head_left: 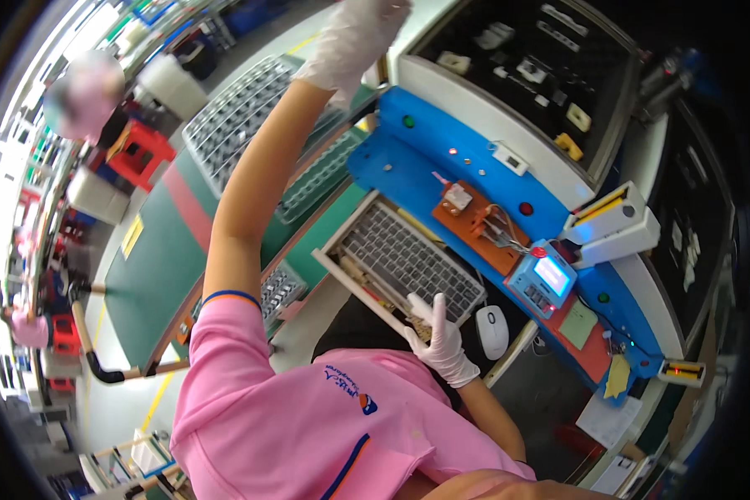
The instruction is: Assembling and testing electronic components on a printed circuit board at a factory workstation.
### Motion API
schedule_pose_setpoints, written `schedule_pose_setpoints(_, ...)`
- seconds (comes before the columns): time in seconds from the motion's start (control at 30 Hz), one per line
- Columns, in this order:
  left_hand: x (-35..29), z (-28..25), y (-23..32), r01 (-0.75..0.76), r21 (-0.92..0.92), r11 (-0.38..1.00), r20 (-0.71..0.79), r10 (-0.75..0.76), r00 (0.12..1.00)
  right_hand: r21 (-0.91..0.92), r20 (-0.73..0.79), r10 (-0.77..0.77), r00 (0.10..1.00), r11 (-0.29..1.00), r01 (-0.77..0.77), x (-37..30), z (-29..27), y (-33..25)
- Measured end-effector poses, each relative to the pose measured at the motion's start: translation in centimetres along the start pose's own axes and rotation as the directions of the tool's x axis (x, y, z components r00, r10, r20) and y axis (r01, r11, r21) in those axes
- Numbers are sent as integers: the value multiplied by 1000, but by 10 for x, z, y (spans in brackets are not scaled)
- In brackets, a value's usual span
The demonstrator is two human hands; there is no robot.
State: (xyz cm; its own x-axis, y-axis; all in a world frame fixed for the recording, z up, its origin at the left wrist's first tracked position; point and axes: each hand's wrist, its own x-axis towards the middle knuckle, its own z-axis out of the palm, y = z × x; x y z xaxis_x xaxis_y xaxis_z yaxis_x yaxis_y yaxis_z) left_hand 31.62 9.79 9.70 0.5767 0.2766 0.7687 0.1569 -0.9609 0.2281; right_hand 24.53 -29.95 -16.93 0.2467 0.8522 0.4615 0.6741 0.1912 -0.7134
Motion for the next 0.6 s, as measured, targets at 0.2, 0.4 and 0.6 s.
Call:
schedule_pose_setpoints(0.2, 70, 187, 35, -100, -147, 984, 254, 136, 958, -94, -81, 35, 996, 995, -42, -8, 1, 1)
schedule_pose_setpoints(0.4, 74, 318, 35, -239, -133, 962, 431, 273, 860, -1, -80, 147, 986, 989, -148, -4, -4, 0)
schedule_pose_setpoints(0.6, 89, 315, 49, -337, 84, 938, 501, 252, 828, -200, -230, 20, 973, 978, -68, 45, -62, -2)
